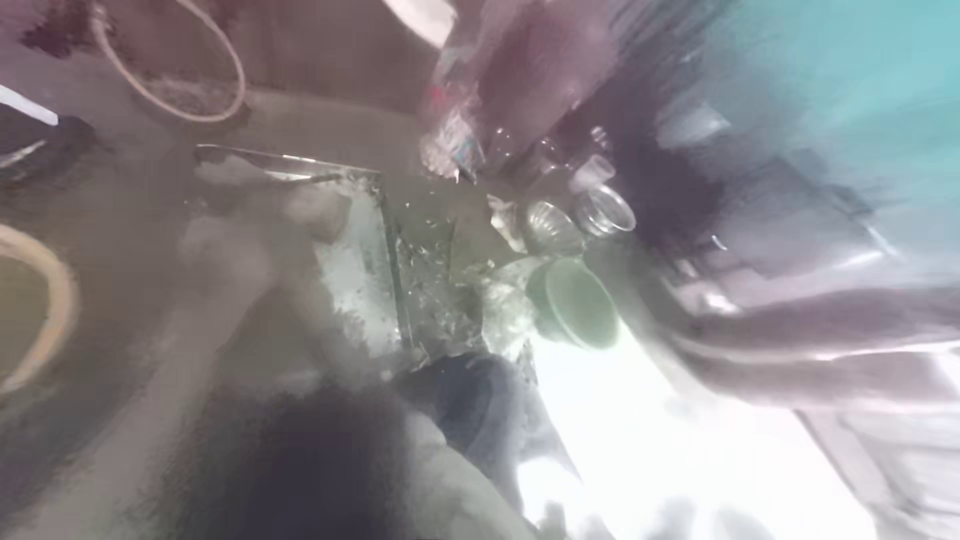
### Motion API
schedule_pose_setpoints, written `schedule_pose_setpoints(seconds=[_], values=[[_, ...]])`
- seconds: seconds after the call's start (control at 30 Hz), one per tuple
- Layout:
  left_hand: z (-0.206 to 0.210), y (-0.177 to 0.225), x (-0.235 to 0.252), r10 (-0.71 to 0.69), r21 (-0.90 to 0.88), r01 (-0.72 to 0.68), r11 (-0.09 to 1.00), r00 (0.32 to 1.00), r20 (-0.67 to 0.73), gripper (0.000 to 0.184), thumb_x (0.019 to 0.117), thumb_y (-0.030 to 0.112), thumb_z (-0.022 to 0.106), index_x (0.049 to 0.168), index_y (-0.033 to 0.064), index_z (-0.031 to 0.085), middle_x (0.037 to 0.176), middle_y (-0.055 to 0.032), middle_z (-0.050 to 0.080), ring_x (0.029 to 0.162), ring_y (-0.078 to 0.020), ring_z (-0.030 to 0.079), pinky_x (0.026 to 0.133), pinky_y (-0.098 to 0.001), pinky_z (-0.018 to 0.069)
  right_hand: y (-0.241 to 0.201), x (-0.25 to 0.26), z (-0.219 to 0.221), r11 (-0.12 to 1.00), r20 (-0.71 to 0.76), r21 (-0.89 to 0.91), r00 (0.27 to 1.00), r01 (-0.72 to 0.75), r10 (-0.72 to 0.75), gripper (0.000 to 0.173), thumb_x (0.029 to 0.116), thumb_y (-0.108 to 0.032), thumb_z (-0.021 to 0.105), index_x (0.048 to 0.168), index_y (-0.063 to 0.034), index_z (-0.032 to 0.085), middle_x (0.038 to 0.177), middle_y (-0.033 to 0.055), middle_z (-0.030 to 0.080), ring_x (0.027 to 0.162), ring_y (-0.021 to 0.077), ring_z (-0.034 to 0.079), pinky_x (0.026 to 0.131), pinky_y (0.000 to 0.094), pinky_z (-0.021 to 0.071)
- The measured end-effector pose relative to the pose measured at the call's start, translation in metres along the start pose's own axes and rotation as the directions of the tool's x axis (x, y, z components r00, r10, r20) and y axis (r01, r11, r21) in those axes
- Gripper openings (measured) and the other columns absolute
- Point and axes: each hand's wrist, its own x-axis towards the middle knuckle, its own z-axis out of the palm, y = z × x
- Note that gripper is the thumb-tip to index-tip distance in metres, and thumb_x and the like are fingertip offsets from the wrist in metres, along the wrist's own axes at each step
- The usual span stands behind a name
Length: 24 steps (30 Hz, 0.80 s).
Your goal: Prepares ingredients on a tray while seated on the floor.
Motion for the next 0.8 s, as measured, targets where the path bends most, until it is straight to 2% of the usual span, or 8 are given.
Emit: schedule_pose_setpoints(seconds=[0.1,0.2,0.3,0.4,0.5,0.63,0.73,0.8], values=[[0.003,0.002,-0.005,0.065,-0.022,-0.071,0.997,0.973,-0.220,0.032,0.0994,0.027,0.066,0.094,-0.0038,0.074,0.098,-0.0285,0.072,0.099,-0.0471,0.070,0.087,-0.0676,0.0518,0.008,-0.002,0.008,0.999,-0.072,0.011,0.997,0.032,-0.032,0.039,0.1098,-0.024,0.044,0.138,-0.0050,0.064,0.137,0.0137,0.067,0.124,0.0295,0.066,0.103,0.0509,0.0545],[-0.016,0.012,-0.020,0.042,-0.051,-0.048,0.998,0.992,-0.116,0.030,0.1022,0.020,0.063,0.113,-0.0070,0.072,0.110,-0.0306,0.071,0.109,-0.0489,0.067,0.098,-0.0675,0.0467,0.016,-0.012,0.017,0.994,-0.038,0.110,0.999,-0.016,0.020,0.045,0.1119,-0.032,0.040,0.132,-0.0010,0.065,0.133,0.0175,0.068,0.124,0.0310,0.066,0.104,0.0521,0.0527],[0.006,-0.001,0.008,0.015,-0.095,-0.022,0.995,0.997,-0.078,0.027,0.1007,0.021,0.063,0.111,-0.0011,0.073,0.116,-0.0283,0.071,0.114,-0.0481,0.066,0.099,-0.0687,0.0469,0.032,-0.009,0.039,0.983,-0.074,0.181,0.997,-0.025,0.039,0.050,0.1114,-0.041,0.040,0.135,-0.0019,0.062,0.125,0.0201,0.070,0.117,0.0342,0.069,0.099,0.0554,0.0548],[0.035,-0.018,0.036,0.034,-0.178,-0.062,0.982,0.987,-0.158,0.024,0.0955,0.024,0.071,0.104,0.0019,0.075,0.111,-0.0284,0.071,0.108,-0.0497,0.067,0.089,-0.0713,0.0517,0.040,-0.013,0.047,0.989,-0.095,0.149,0.995,-0.013,0.027,0.052,0.1112,-0.043,0.040,0.134,-0.0019,0.063,0.121,0.0212,0.071,0.113,0.0363,0.069,0.095,0.0577,0.0559],[0.037,-0.019,0.040,-0.006,-0.186,-0.019,0.982,0.991,-0.132,0.025,0.0945,0.026,0.071,0.103,0.0028,0.075,0.113,-0.0275,0.071,0.109,-0.0490,0.067,0.091,-0.0710,0.0510,0.032,-0.019,0.037,0.994,-0.022,0.099,0.998,-0.052,0.054,0.048,0.1105,-0.038,0.043,0.134,-0.0019,0.065,0.131,0.0197,0.069,0.123,0.0347,0.066,0.103,0.0560,0.0523],[0.016,-0.008,0.016,0.033,-0.195,-0.058,0.979,0.991,-0.132,0.029,0.0998,0.023,0.065,0.111,-0.0034,0.072,0.118,-0.0299,0.069,0.114,-0.0494,0.065,0.097,-0.0685,0.0497,0.028,0.004,0.045,1.000,-0.100,0.001,0.995,-0.010,0.010,0.043,0.1096,-0.037,0.045,0.134,-0.0043,0.060,0.120,0.0186,0.072,0.108,0.0355,0.072,0.088,0.0579,0.0591],[-0.043,0.019,-0.026,-0.010,-0.122,0.011,0.993,1.000,0.007,0.037,0.1074,0.020,0.053,0.127,-0.0091,0.065,0.129,-0.0316,0.065,0.127,-0.0467,0.060,0.107,-0.0624,0.0441,0.008,0.001,0.019,0.999,-0.037,-0.037,0.999,0.032,-0.033,0.038,0.1093,-0.026,0.047,0.135,-0.0041,0.065,0.136,0.0162,0.067,0.124,0.0327,0.066,0.101,0.0550,0.0537],[-0.027,0.011,-0.020,-0.001,-0.093,0.000,0.996,1.000,-0.016,0.038,0.1067,0.021,0.055,0.124,-0.0106,0.066,0.127,-0.0332,0.065,0.125,-0.0481,0.061,0.107,-0.0650,0.0444,0.006,0.009,0.020,0.996,-0.046,-0.064,0.997,0.058,-0.061,0.038,0.1088,-0.026,0.046,0.136,-0.0062,0.064,0.138,0.0159,0.066,0.125,0.0333,0.065,0.099,0.0568,0.0542]])
